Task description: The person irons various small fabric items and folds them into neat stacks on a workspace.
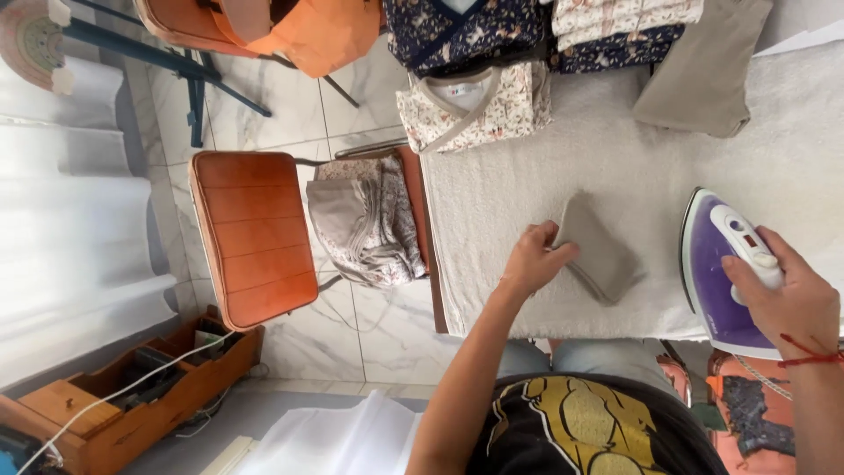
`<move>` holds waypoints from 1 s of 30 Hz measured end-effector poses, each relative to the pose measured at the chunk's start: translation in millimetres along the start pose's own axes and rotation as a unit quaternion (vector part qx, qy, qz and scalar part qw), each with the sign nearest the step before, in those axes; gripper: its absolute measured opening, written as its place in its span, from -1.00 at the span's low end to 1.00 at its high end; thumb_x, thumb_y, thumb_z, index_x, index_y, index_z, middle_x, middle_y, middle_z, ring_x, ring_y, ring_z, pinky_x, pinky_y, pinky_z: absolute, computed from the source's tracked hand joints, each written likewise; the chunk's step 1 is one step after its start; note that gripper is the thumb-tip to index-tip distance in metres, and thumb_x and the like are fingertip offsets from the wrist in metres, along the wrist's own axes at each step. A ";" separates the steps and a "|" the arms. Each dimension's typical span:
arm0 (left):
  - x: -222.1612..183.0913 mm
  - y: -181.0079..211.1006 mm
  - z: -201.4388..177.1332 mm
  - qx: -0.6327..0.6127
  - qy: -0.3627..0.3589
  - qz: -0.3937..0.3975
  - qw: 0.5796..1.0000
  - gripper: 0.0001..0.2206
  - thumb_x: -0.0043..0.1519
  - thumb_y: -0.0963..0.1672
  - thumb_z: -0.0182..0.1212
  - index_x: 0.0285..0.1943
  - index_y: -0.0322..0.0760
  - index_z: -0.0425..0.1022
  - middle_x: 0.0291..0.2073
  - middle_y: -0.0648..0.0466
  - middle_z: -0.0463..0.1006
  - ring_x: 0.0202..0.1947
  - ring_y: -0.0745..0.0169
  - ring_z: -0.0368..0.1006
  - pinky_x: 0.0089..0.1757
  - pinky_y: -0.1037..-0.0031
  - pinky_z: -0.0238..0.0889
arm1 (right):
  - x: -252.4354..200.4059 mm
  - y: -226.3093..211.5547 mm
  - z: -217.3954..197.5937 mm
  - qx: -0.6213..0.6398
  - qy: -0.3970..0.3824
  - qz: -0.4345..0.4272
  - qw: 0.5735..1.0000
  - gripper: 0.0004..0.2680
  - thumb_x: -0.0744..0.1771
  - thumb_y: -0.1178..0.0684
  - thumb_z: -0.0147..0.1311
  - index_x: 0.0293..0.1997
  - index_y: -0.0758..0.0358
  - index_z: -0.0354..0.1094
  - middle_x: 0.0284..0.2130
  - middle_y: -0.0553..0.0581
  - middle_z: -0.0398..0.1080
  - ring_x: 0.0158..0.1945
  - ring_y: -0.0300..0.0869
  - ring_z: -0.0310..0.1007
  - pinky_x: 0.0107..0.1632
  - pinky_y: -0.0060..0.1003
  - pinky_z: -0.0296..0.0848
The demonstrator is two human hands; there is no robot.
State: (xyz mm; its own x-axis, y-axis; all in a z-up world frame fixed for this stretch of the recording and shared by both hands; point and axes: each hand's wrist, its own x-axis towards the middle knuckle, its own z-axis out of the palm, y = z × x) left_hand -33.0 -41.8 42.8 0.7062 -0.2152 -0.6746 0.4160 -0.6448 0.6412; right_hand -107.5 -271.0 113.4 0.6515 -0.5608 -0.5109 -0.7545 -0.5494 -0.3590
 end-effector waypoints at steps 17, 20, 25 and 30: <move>-23.3 -51.5 64.9 0.173 0.062 0.356 0.916 -0.86 0.09 -0.16 -0.04 -0.37 -0.06 0.47 -0.24 0.22 0.49 -0.16 0.38 0.40 0.04 0.24 0.13 | 10.7 -12.7 2.5 -0.129 -0.101 -0.196 0.967 -0.54 0.16 -0.15 -0.08 0.19 -0.05 0.12 -0.41 0.17 0.45 -0.68 -0.18 0.43 -0.76 -0.43 0.40; -22.4 -52.3 20.7 0.092 0.216 0.277 0.932 -0.93 0.02 -0.22 0.07 -0.34 -0.23 0.37 -0.45 0.07 0.42 -0.52 0.15 0.34 -0.47 0.40 0.20 | 21.8 -16.2 41.5 -0.216 -0.100 -0.397 0.887 -0.63 0.16 -0.22 -0.09 0.05 -0.15 0.17 -0.56 -0.09 0.43 -0.76 -0.31 0.33 -0.73 -0.49 0.42; -10.0 -49.2 0.6 0.049 0.209 0.093 0.972 -0.81 0.06 -0.08 0.06 -0.19 -0.19 0.32 -0.33 0.09 0.37 -0.36 0.25 0.35 -0.48 0.43 0.24 | 18.8 -31.2 82.7 -0.174 -0.061 -0.356 0.916 -0.61 0.16 -0.24 -0.07 0.08 -0.12 0.19 -0.49 0.07 0.42 -0.59 -0.09 0.38 -0.55 -0.27 0.48; 14.2 -57.3 15.9 0.051 0.218 0.060 0.973 -0.83 0.01 -0.07 0.12 -0.30 -0.18 0.33 -0.44 0.09 0.35 -0.44 0.12 0.27 -0.43 0.33 0.17 | 16.6 -22.7 69.5 -0.303 -0.077 -0.346 0.885 -0.60 0.14 -0.34 -0.14 0.07 -0.42 0.09 -0.69 -0.13 0.38 -0.68 -0.19 0.32 -0.57 -0.24 0.41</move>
State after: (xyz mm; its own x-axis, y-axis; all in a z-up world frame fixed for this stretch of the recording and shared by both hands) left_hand -55.9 -19.5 -9.3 0.9313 0.0242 -0.3635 0.2726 -0.7082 0.6513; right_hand -85.0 -224.8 58.7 0.8869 0.1052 -0.4499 0.0318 -0.9853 -0.1676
